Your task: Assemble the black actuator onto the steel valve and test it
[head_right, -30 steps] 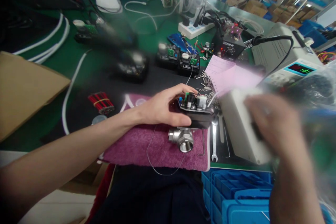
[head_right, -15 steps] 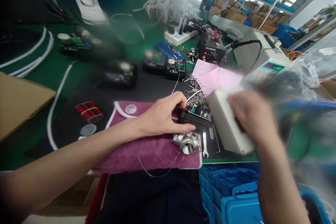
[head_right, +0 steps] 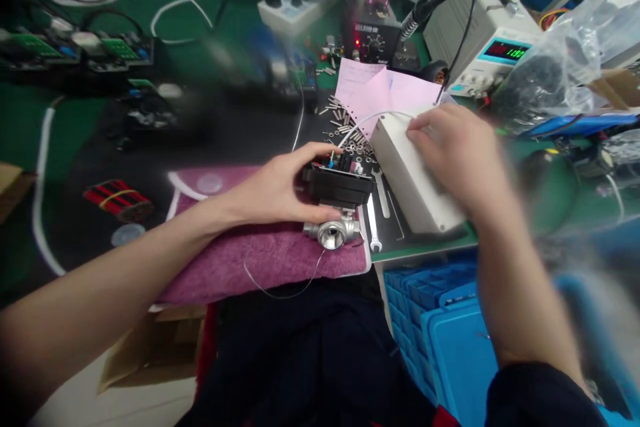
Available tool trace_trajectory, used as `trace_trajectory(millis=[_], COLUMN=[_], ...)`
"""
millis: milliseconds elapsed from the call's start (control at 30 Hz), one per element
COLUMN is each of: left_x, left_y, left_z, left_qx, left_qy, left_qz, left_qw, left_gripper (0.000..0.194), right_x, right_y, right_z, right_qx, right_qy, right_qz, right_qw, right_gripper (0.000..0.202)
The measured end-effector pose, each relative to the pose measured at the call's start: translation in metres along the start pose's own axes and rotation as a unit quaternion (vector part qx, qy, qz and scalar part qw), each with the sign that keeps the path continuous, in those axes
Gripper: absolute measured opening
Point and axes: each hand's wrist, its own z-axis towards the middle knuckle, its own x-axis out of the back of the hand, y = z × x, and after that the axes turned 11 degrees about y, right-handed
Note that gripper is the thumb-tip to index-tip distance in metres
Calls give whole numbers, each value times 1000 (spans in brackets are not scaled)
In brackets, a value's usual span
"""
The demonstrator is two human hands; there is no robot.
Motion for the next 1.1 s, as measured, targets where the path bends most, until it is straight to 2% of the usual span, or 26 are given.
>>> trace_trajectory(millis=[233,367,567,800,900,1100], left_x=[-5,4,20,14,14,19], left_y=[6,0,-18,-27,-27,-22], left_z=[-14,-19,-10,-6,-7,-9], left_qx=[-49,-8,88,116,113,111], left_qy=[99,142,161,195,193,159], left_qz=[13,-19,-135,-248,-251,-189], left_qw=[994,990,974,942,942,963], left_gripper=[87,89,79,72,72,80], right_x=[1,2,1,-6,-7,-4], right_y=[-1,-1,4,19,20,16], right_z=[2,1,-3,-4,-4,-3], right_qx=[-6,0,8,24,23,3], right_qy=[-9,-9,-4,20,13,14], right_qz=[-2,-1,6,-5,-5,-9], right_qw=[1000,1000,1000,1000,1000,1000], right_gripper=[19,19,24,24,24,25])
